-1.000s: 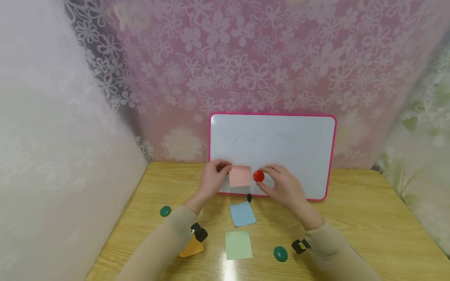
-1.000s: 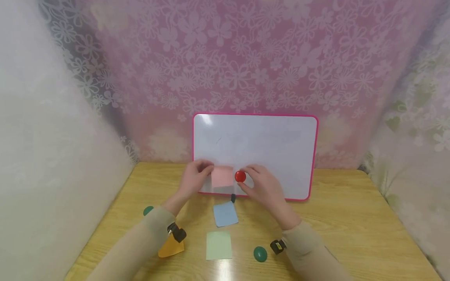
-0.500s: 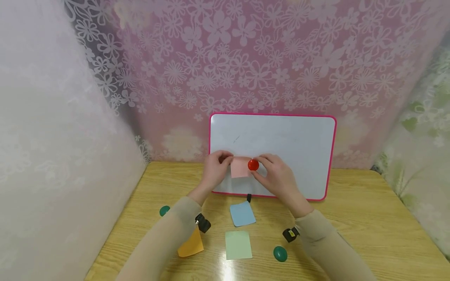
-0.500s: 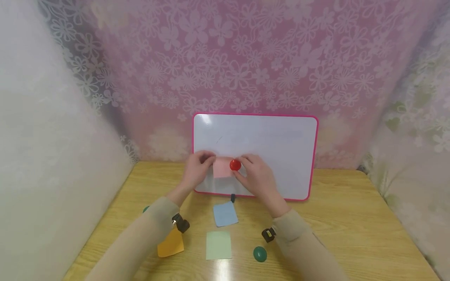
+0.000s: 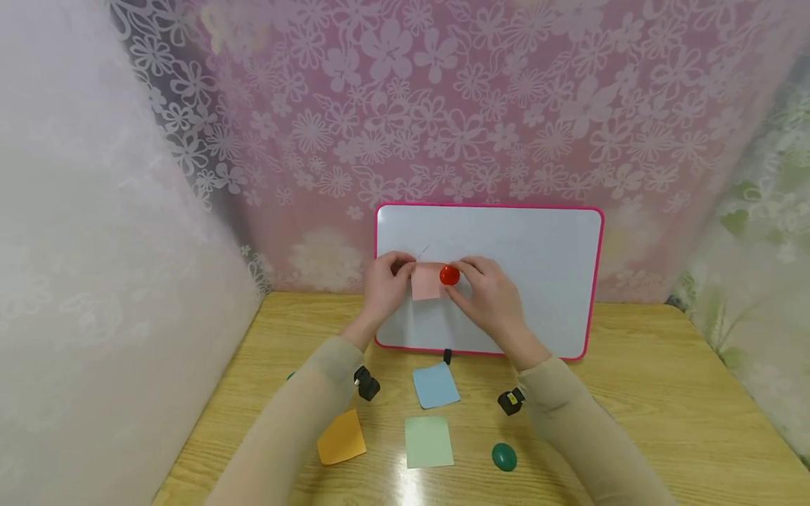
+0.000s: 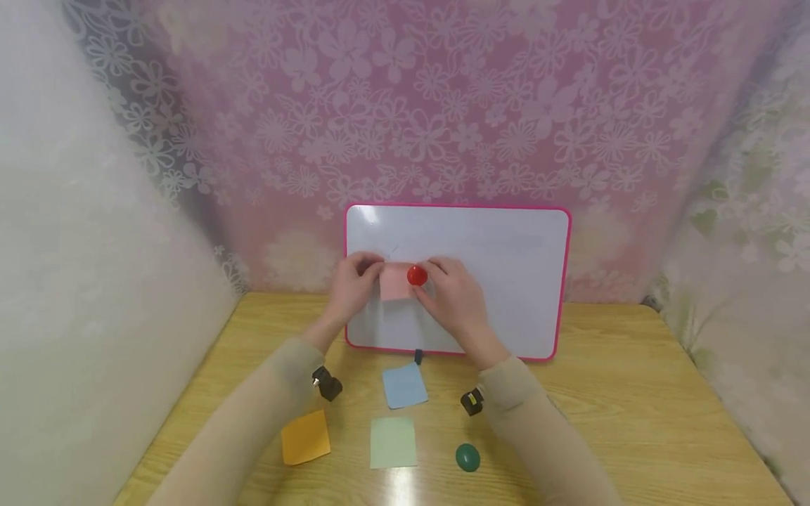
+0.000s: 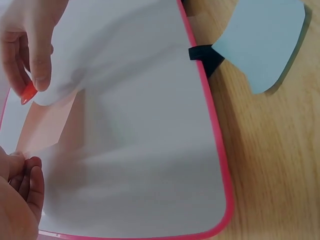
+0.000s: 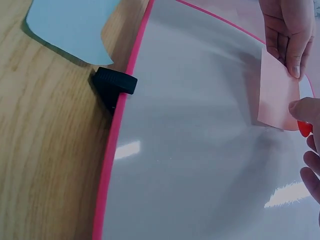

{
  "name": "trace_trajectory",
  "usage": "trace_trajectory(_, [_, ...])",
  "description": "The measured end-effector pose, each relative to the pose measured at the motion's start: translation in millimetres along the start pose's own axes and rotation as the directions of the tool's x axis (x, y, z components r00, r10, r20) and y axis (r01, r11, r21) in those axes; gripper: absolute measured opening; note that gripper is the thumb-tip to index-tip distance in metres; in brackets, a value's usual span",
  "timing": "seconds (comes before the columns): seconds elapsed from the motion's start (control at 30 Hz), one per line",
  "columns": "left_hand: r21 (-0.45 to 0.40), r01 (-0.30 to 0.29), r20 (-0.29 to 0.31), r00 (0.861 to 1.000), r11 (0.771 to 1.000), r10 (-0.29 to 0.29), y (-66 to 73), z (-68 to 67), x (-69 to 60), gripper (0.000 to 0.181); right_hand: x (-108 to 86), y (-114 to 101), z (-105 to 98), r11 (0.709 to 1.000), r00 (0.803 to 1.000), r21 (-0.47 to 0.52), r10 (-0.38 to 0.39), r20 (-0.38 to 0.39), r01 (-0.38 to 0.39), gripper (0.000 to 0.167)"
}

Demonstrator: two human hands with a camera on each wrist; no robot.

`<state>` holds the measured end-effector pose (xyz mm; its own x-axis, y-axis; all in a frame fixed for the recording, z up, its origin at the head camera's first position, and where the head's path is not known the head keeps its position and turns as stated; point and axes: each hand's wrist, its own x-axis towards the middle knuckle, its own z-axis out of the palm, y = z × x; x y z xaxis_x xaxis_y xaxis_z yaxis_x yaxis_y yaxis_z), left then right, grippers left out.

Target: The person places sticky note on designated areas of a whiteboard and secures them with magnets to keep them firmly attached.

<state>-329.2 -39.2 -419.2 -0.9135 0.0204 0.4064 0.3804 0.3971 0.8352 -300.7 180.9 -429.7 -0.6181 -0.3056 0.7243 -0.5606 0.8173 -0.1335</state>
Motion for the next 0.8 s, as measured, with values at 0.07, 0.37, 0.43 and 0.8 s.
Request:
trace_trajectory(0.07, [-0.01,0.01,0.003,1.0,1.0,-0.01,1.4,-0.9,4.4,0.012,5.4,0,0,1.0,1.0,0.0,-0.008,-0.014,0.008,0.045])
trace_trajectory(0.37, [0.019,0.026,-0.007,1.0,0.999,-0.026,5.2,-2.2,14.1,0.011,19.2,-3,6,1.0,0.999,0.01,-0.026,-0.042,0.027,0.042])
trace_trajectory(0.43, [0.024,0.028,-0.006,1.0,0.999,-0.028,6.5,-2.2,14.6,0.012,20.4,-3,8,1.0,0.999,0.007,-0.028,-0.043,0.028,0.041])
trace_trajectory(0.8, [0.013,0.033,-0.012,0.999,0.999,-0.033,11.0,-5.1,21.1,0.015,35.1,-4,14,0.999,0.996,-0.014,-0.044,-0.075,0.043,0.04])
